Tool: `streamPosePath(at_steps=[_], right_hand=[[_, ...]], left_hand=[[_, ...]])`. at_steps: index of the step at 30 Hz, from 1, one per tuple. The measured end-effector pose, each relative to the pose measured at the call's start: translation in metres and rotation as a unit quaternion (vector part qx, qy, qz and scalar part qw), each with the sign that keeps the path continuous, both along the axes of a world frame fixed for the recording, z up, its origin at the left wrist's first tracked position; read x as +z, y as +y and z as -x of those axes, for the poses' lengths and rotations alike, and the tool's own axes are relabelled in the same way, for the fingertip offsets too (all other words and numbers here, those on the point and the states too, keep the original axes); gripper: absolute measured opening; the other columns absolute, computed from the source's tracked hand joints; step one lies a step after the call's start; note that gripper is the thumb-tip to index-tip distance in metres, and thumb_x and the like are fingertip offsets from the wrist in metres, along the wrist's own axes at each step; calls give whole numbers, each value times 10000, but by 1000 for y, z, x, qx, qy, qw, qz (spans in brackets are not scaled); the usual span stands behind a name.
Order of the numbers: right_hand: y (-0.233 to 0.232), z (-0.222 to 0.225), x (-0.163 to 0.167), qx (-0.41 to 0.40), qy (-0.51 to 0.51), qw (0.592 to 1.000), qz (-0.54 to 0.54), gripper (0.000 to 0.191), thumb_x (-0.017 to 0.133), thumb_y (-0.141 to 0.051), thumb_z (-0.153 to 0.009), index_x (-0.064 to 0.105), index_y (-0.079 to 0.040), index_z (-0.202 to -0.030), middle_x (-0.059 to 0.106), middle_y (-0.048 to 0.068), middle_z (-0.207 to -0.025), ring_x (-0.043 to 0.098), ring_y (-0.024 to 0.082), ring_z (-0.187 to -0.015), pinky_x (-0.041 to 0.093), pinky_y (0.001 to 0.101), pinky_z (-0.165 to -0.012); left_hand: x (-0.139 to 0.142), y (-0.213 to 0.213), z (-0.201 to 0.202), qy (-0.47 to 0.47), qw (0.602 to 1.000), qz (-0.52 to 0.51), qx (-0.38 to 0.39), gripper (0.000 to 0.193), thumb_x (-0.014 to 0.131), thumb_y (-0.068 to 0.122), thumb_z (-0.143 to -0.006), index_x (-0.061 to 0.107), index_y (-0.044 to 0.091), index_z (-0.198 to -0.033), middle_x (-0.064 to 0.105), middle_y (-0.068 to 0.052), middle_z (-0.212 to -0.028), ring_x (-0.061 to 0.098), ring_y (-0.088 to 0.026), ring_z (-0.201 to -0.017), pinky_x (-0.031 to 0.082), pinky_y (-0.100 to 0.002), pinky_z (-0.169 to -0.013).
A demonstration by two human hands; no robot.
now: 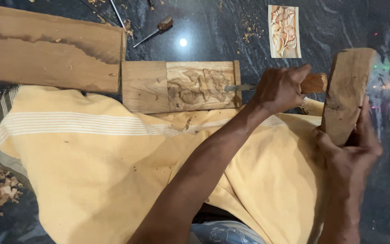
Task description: The person carves a floral design into a rectangular wooden block using a chisel and a wooden mallet. They repeatedly strike the chisel to shape the wood, occasionally adjusting the tool's position. A cat briefly enters the frame and interacts with the person's hand.
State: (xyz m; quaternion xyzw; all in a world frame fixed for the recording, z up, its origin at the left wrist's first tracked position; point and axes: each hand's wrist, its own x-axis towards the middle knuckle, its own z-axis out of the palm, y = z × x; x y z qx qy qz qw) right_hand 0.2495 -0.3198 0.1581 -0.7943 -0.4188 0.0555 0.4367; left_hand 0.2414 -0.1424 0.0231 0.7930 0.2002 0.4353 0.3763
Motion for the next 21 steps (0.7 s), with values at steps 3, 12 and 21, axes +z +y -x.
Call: streamPosePath(at_steps=[3,12,21], right_hand=[[1,1,-1,3,-6,1000,-18,682,697,133,-910,453,75,-1544,680,221,-1275,727,275,-1052,643,352,-913],[-3,4,0,-37,10,999,39,694,691,94,-876,460,37,-1527,689,186,-1217,734,244,-976,651,328,-818],[-4,10,0,-48,13,999,15,757,684,104,-932,392,-7,-1622,676,197,-1354,737,265,-1114,664,350,-937]], left_hand=[[2,-1,1,-19,1000,-15,4,401,798,101,-631,626,60,-991,734,-139,-745,745,-287,-683,585,-432,-599],[1,-3,-1,26,1000,-8,-1,269,738,59,-703,623,85,-945,726,-130,-743,743,-303,-702,589,-467,-643],[-4,-3,-4,-7,1000,-11,-16,307,761,65,-644,600,76,-905,720,-135,-714,735,-302,-657,578,-457,-585]])
